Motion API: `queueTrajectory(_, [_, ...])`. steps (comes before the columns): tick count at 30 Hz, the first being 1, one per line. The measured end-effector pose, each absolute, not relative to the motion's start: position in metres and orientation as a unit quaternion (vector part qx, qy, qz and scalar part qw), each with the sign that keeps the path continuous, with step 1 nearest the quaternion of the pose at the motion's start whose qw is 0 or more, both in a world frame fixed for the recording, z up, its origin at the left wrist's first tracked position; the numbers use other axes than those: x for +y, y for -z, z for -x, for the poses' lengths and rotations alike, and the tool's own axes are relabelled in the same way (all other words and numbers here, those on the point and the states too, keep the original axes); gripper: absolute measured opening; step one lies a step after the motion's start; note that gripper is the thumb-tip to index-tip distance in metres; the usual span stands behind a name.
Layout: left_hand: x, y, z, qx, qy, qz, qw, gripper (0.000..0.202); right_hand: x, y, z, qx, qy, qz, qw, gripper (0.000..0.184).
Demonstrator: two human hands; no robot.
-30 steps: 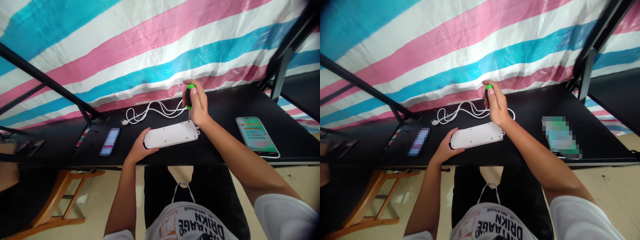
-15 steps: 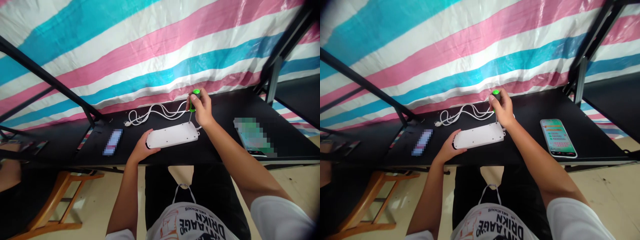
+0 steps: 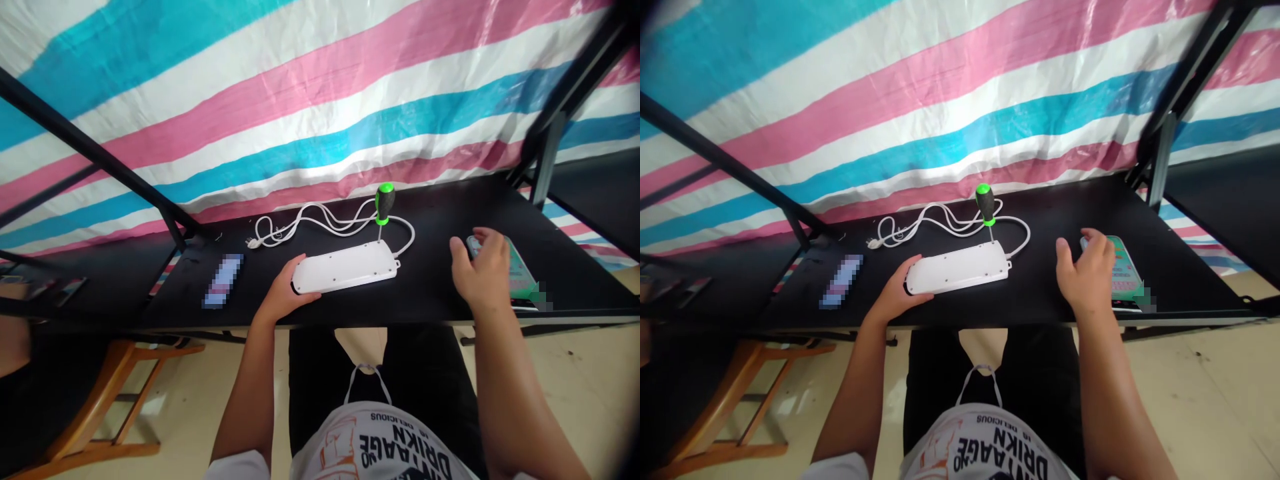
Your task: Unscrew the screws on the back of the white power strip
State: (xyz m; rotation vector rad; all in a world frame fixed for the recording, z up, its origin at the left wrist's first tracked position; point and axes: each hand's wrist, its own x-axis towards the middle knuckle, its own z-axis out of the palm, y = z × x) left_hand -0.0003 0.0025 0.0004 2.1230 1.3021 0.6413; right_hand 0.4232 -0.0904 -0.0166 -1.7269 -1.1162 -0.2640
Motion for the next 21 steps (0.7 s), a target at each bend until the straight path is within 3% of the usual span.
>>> queueTrajectory(3, [0.002,-0.001,0.0,0.49,-0.237,-0.791,0.28,0.104,-0.071,-0.013,-0.414,-0.525,0.131,0.653,0.53,0.046])
queueTrajectory(10, [0.0,-0.004,-0.002,0.494,-0.235,-0.788,0.283,0.103,-0.014,-0.104,-0.35,-0.719,0.06,0.453,0.524,0.075])
queueTrajectory(15, [-0.001,-0.008,-0.004,0.504,-0.229,-0.784,0.281,0.101,0.031,-0.101,-0.322,-0.716,0.144,0.465,0.5,0.043])
queueTrajectory(21, [0.001,-0.008,-0.003,0.503,-0.227,-0.788,0.275,0.1,0.052,-0.066,-0.32,-0.641,0.065,0.42,0.639,0.039])
